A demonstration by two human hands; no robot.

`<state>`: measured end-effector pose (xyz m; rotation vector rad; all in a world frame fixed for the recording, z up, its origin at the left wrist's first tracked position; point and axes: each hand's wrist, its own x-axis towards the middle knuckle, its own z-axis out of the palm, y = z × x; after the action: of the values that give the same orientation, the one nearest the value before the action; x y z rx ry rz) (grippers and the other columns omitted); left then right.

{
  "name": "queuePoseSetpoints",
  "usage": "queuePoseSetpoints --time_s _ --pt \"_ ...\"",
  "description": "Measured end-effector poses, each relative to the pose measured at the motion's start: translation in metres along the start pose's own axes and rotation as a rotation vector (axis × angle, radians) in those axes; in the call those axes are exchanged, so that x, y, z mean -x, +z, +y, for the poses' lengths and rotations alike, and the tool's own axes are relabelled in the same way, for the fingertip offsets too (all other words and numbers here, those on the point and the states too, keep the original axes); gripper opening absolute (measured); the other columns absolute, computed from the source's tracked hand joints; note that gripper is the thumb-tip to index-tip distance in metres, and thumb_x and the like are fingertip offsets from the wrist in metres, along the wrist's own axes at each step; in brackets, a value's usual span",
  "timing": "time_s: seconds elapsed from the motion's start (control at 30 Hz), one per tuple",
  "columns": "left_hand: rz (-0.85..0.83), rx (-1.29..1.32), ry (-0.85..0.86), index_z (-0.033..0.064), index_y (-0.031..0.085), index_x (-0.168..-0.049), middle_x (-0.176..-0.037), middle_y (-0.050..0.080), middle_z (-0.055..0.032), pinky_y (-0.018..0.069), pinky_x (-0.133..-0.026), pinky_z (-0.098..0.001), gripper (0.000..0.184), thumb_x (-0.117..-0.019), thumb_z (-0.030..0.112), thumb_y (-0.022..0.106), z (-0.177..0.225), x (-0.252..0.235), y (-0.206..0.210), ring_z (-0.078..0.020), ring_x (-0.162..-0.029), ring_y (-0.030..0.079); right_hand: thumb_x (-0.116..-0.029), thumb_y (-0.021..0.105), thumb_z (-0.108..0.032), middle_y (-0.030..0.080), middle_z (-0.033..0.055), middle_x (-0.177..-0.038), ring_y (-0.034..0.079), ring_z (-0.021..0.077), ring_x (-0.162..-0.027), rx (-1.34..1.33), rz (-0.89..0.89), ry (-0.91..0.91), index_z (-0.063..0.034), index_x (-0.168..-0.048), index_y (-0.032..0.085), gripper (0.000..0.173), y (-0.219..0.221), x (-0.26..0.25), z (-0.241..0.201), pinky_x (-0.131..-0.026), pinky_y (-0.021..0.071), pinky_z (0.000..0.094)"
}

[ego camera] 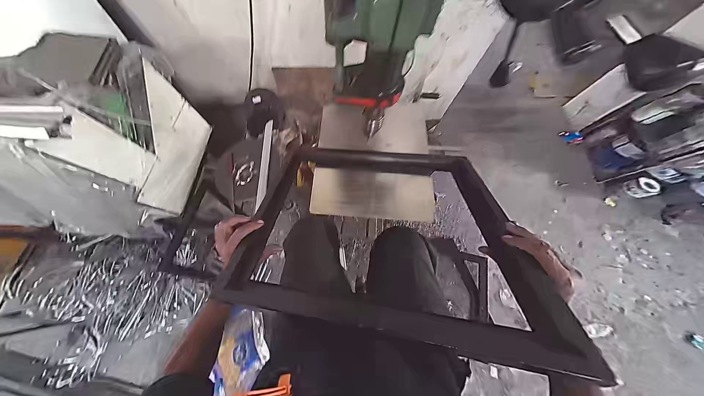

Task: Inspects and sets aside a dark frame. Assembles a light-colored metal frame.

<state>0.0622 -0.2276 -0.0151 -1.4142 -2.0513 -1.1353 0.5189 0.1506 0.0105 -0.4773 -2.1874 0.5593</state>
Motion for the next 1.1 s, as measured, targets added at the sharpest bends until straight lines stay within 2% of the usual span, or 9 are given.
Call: queuePoseSetpoints --time_s 0.1,0.17,0.27,0.33,0.47,0.6,0.73,0.87,1.1 --pt "-0.125 -0.089 -0.018 0.0277 0.07 -0.124 -0.112 0.067 -0.0111 0.049 -0.091 -0.0428 0.064 -0.0778 0.072 0.076 -0.01 0.057 0.015 -0.0257 -0.101 0.062 -0.1025 0.056 -0.015 0.062 0.0293 -0.136 0.058 0.031 -0.134 0.047 -0.174 0.29 0.0099 -0.118 0.069 0.032 -0.001 0.028 -0.004 -0.113 0.0443 0.0357" --pt "-0.162 -0.148 -0.054 0.0247 0.068 -0.127 -0.112 0.069 -0.016 0.0516 -0.089 -0.0465 0.05 -0.0885 0.056 0.074 -0.018 0.088 0.029 -0.031 -0.101 0.065 -0.1065 0.046 -0.018 0.058 0.0224 -0.145 0.052 0.0249 -0.141 0.039 -0.226 0.519 0.0048 -0.127 0.068 0.038 0.006 0.039 -0.008 -0.117 0.0397 0.0345" --pt "-0.244 -0.227 -0.185 0.0108 0.066 -0.132 -0.12 0.07 -0.0215 0.0533 -0.092 -0.0551 0.036 -0.0979 0.019 0.066 -0.014 0.112 0.04 -0.0403 -0.108 0.068 -0.1024 0.046 -0.004 0.063 0.0247 -0.138 0.06 0.0389 -0.131 0.338 -0.322 0.253 -0.001 -0.125 0.07 0.033 0.011 0.063 0.012 -0.109 0.0481 0.0476" --pt "-0.391 -0.203 -0.336 0.0047 0.062 -0.135 -0.128 0.067 -0.0234 0.0491 -0.097 -0.0615 0.041 -0.0944 0.005 0.059 -0.02 0.108 0.039 -0.0446 -0.116 0.064 -0.1019 0.049 -0.004 0.064 0.0258 -0.135 0.063 0.0417 -0.126 0.413 -0.303 0.222 0.0005 -0.127 0.069 0.033 0.014 0.068 0.014 -0.106 0.05 0.051" --pt "-0.471 -0.314 -0.606 0.0066 0.069 -0.127 -0.121 0.07 -0.0207 0.0487 -0.103 -0.061 0.037 -0.0994 0.029 0.063 -0.071 0.057 0.051 -0.0418 -0.118 0.064 -0.1059 0.049 -0.005 0.061 0.0297 -0.136 0.068 0.0324 -0.118 0.409 -0.077 0.422 0.009 -0.138 0.057 0.036 0.017 0.063 -0.003 -0.1 0.0553 0.0387" --pt "-0.562 -0.455 -0.769 0.0053 0.069 -0.127 -0.126 0.068 -0.0229 0.0443 -0.108 -0.0632 0.058 -0.0982 0.055 0.059 -0.14 -0.006 0.077 -0.0438 -0.125 0.06 -0.1017 0.054 -0.004 0.051 0.0348 -0.143 0.065 0.0296 -0.121 0.294 0.013 0.417 0.0166 -0.142 0.042 0.047 0.029 0.056 -0.034 -0.098 0.0568 0.0345" --pt "-0.669 -0.556 -0.846 0.0049 0.07 -0.124 -0.128 0.067 -0.0251 0.0393 -0.11 -0.0682 0.07 -0.0924 0.066 0.061 -0.181 -0.046 0.114 -0.0468 -0.132 0.055 -0.1016 0.06 -0.009 0.063 0.0295 -0.133 0.061 0.0327 -0.13 0.371 -0.102 0.298 0.0103 -0.133 0.059 0.037 0.036 0.065 -0.063 -0.114 0.0453 0.0385" --pt "-0.779 -0.672 -0.875 0.0029 0.072 -0.115 -0.124 0.069 -0.0243 0.0393 -0.109 -0.0681 0.078 -0.0879 0.074 0.058 -0.205 -0.06 0.141 -0.0463 -0.133 0.054 -0.1019 0.062 -0.014 0.069 0.0267 -0.125 0.066 0.0282 -0.123 0.408 -0.184 0.303 0.0065 -0.128 0.065 0.033 0.032 0.072 -0.089 -0.109 0.0477 0.0356" --pt "-0.808 -0.669 -0.971 0.0092 0.074 -0.115 -0.122 0.07 -0.0248 0.0461 -0.097 -0.0719 0.068 -0.0864 0.069 0.062 -0.204 -0.065 0.153 -0.0468 -0.121 0.062 -0.1012 0.061 -0.008 0.066 0.0305 -0.127 0.062 0.0348 -0.128 0.336 -0.229 0.399 0.0108 -0.123 0.063 0.029 0.019 0.088 -0.093 -0.113 0.0461 0.0405"
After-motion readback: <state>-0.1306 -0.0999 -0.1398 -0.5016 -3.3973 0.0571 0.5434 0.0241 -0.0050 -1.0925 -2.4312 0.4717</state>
